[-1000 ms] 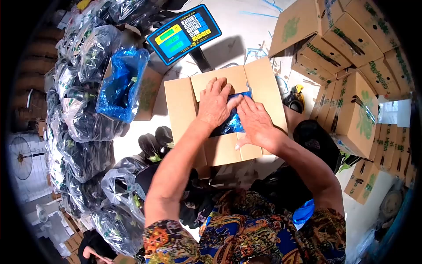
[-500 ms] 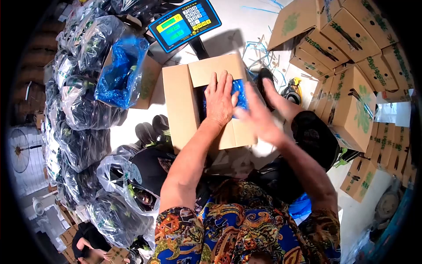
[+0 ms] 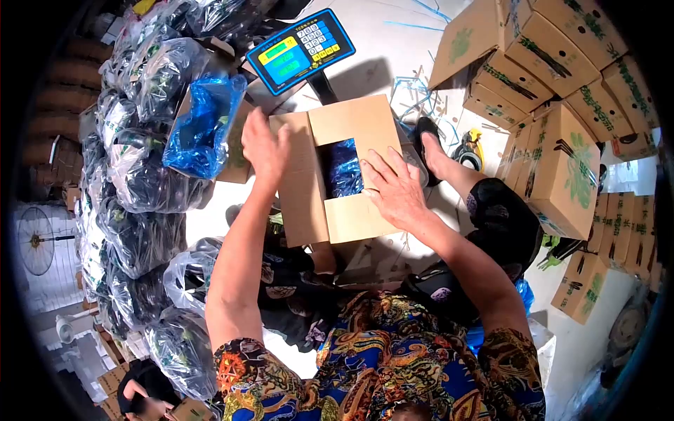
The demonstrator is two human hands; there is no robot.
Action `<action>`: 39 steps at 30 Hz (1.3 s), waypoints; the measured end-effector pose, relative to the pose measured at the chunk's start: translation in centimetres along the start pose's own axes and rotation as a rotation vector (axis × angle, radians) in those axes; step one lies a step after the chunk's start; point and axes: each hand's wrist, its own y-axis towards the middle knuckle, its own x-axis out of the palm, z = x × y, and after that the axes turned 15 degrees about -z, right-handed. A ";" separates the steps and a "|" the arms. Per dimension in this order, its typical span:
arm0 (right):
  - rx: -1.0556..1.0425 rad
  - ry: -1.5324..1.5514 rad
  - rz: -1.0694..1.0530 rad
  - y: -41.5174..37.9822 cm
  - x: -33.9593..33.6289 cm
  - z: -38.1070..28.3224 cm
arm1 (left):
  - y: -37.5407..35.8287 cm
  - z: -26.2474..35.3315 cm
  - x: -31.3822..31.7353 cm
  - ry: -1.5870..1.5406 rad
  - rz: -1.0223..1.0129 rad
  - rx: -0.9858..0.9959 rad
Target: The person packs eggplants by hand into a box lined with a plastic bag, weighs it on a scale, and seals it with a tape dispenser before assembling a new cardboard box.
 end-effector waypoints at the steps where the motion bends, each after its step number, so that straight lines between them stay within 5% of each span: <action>1: -0.002 -0.011 -0.012 0.2 -0.2 -0.1 | 0.4 -2.1 1.7 -0.154 -0.088 -0.291; 3: 0.003 -0.034 -0.034 0.4 -0.4 0.0 | -0.5 -0.8 0.4 -0.444 -0.331 -0.277; 4: -0.001 0.028 -0.018 0.3 -0.3 0.3 | 0.1 0.2 -0.8 -0.993 -0.465 -0.300; 5: 0.008 0.025 -0.011 0.1 0.0 0.1 | 0.3 0.8 -1.4 -1.006 -0.608 -0.268; 7: 0.004 0.004 0.015 0.5 -0.2 0.0 | -1.0 4.9 -0.7 -0.652 -0.547 -0.091; 9: 0.025 0.056 0.060 0.8 -0.7 0.0 | -0.9 5.8 1.8 -0.896 -0.433 0.140; 13: 0.073 0.059 0.030 0.8 -0.5 0.0 | -2.0 8.7 4.9 -0.050 -0.525 0.233; 17: 0.092 0.058 0.020 0.8 -0.2 0.0 | -1.7 6.9 6.5 0.121 -0.439 0.389; 25: 0.013 -0.030 0.032 4.0 -0.1 2.0 | -1.3 5.4 5.2 0.278 -0.416 0.497; 32: -0.073 -0.173 -0.368 10.8 -3.4 6.6 | 1.1 5.5 6.6 0.194 -0.366 0.444; 35: -0.050 -0.019 -0.498 12.2 -6.1 8.5 | 1.8 6.3 6.4 0.195 -0.370 0.426; 39: -0.135 0.301 -0.397 13.3 -4.8 10.9 | 2.2 6.9 6.5 0.102 -0.352 0.458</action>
